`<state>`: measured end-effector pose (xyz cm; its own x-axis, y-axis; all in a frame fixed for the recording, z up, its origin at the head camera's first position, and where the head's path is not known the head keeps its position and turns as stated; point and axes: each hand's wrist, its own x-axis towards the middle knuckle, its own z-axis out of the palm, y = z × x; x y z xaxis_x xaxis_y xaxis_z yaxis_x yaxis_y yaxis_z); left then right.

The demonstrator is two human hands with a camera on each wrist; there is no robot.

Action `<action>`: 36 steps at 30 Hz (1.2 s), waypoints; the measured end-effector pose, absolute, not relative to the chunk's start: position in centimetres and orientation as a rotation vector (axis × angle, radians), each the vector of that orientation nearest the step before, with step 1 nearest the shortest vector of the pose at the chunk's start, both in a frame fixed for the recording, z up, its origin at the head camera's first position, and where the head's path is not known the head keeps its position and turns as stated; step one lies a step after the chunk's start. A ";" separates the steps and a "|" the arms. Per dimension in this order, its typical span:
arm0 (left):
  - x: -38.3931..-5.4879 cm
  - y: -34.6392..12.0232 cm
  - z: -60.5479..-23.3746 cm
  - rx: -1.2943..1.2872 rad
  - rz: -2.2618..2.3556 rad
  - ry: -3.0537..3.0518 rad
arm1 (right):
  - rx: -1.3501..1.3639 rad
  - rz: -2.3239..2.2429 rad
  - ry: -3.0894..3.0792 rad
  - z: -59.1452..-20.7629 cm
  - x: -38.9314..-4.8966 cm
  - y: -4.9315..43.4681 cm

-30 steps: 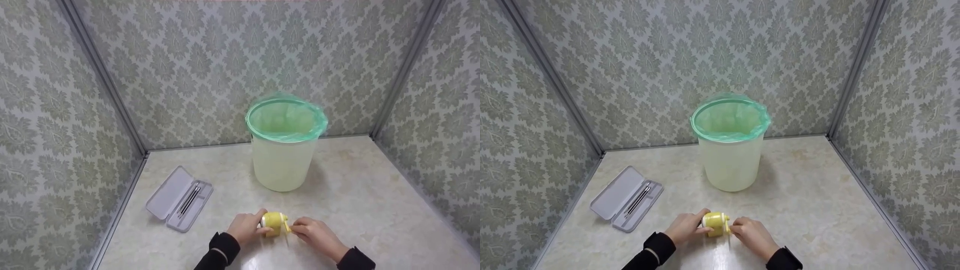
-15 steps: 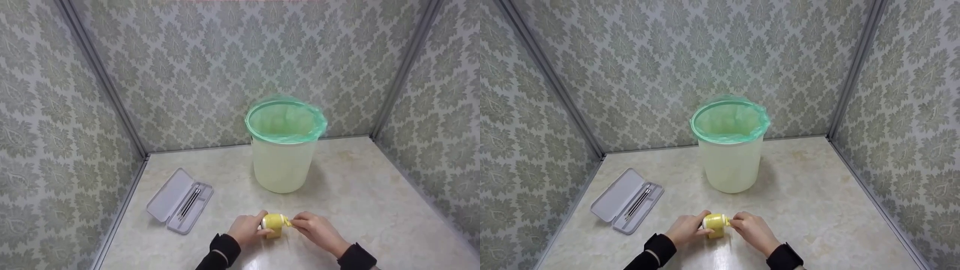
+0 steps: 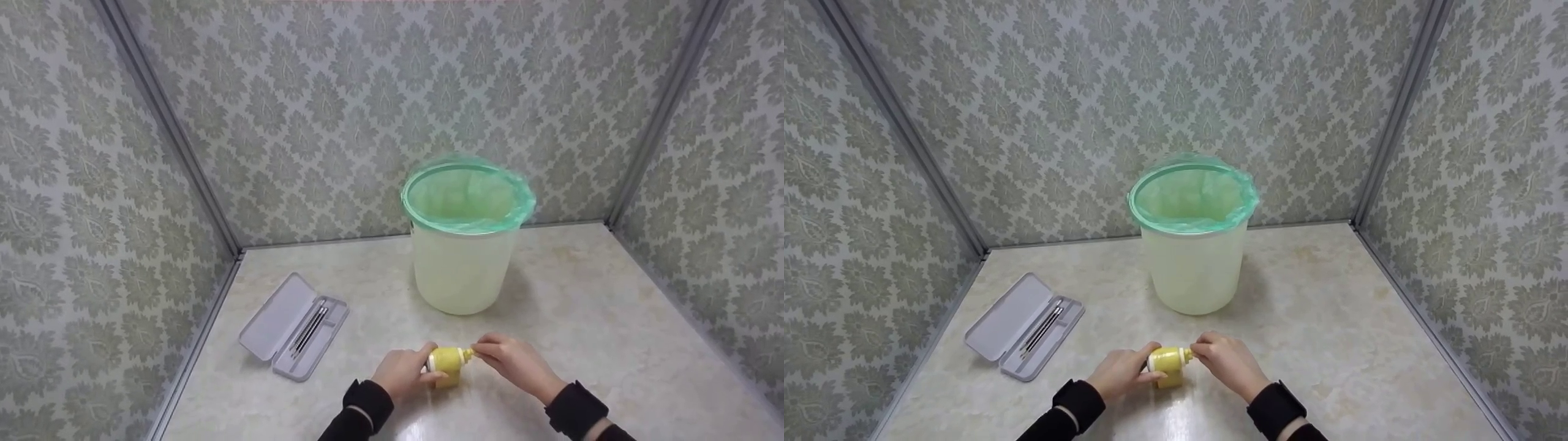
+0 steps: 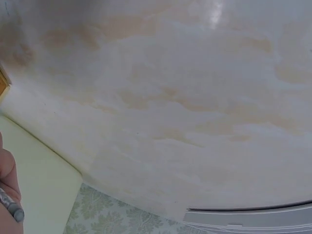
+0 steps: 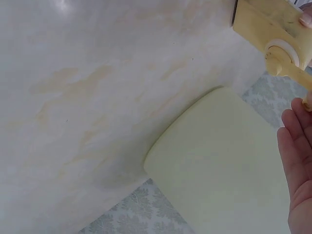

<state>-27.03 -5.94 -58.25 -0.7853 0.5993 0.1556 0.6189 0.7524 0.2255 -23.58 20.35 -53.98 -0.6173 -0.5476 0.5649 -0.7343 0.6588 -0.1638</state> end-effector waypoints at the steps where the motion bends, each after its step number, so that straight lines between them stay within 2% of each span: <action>1: -27.1 -5.9 -58.3 -1.000 -0.403 -2.872 | 1.000 0.523 -2.394 -54.0 -23.7 20.3; 24: -27.4 -6.2 -58.2 -0.991 -0.427 -2.900 | 0.957 0.451 -2.465 -53.3 -25.0 19.7; 36: -27.1 -6.1 -58.4 -1.035 -0.330 -2.805 | 0.895 0.298 -2.491 -53.9 -27.1 19.1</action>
<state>-27.10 -6.13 -58.39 -0.7556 0.6240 0.1992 0.6533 0.7404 0.1581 -27.06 19.11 -53.93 -0.6748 -0.5418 0.5011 -0.6448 0.7632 -0.0432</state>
